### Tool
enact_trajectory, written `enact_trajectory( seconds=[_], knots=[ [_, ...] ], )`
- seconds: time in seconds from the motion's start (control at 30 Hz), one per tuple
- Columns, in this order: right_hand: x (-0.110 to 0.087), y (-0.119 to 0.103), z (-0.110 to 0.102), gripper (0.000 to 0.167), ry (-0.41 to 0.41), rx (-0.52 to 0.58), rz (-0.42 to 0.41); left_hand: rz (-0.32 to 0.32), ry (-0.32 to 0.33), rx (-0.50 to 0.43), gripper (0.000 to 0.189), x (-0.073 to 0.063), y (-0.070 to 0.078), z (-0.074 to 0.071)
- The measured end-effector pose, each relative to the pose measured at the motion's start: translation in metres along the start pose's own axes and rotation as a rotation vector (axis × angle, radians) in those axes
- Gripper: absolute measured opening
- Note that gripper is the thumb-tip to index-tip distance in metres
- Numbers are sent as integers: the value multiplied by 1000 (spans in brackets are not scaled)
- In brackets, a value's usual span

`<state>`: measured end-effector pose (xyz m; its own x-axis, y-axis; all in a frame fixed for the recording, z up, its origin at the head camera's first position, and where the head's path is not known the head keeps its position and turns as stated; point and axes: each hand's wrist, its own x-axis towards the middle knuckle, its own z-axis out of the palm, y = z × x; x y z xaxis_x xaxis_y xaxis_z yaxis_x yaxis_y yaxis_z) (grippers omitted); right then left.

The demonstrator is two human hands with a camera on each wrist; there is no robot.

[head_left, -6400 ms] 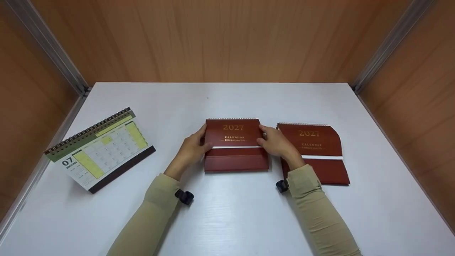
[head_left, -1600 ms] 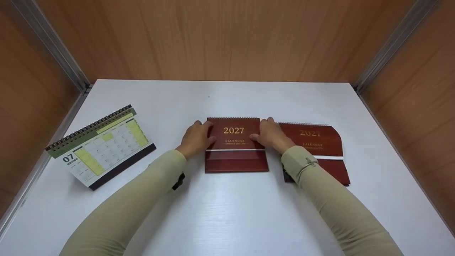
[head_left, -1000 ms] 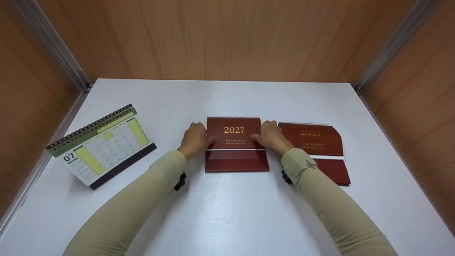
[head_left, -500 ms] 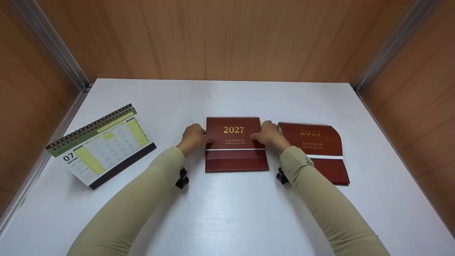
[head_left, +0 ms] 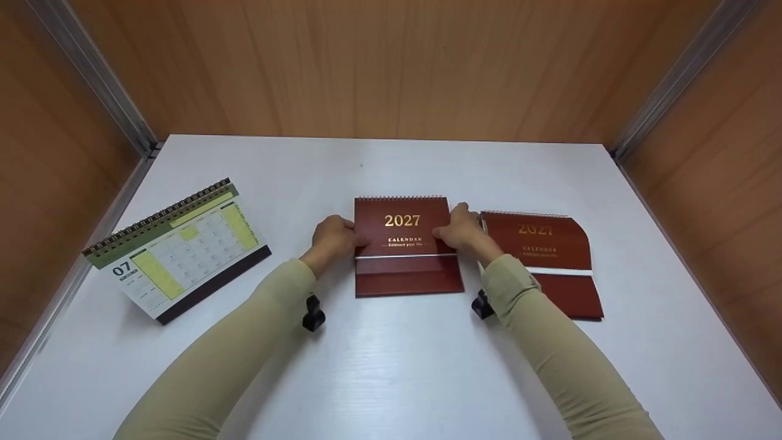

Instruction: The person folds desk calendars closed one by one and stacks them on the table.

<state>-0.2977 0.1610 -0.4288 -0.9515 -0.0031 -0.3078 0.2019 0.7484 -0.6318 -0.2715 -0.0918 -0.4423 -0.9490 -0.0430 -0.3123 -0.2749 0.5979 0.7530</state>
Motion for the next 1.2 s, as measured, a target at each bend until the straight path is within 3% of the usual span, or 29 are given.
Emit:
enact_trajectory(
  seconds=[0.27,0.4,0.6,0.9,1.2],
  knots=[
    [-4,0,-7,46,40,40,-100,44,22,-144,47,-8,1,0],
    [-10,-1,-26,47,30,26,-147,102,45,-236,46,-13,13,0],
    [-17,3,-64,50,12,18,-170,200,72,-299,43,-18,36,8],
    [-26,32,-113,55,13,-58,-154,269,43,-400,40,-22,70,48],
    [-26,77,-140,67,37,-190,-38,283,-72,-483,41,-30,96,98]
  ],
)
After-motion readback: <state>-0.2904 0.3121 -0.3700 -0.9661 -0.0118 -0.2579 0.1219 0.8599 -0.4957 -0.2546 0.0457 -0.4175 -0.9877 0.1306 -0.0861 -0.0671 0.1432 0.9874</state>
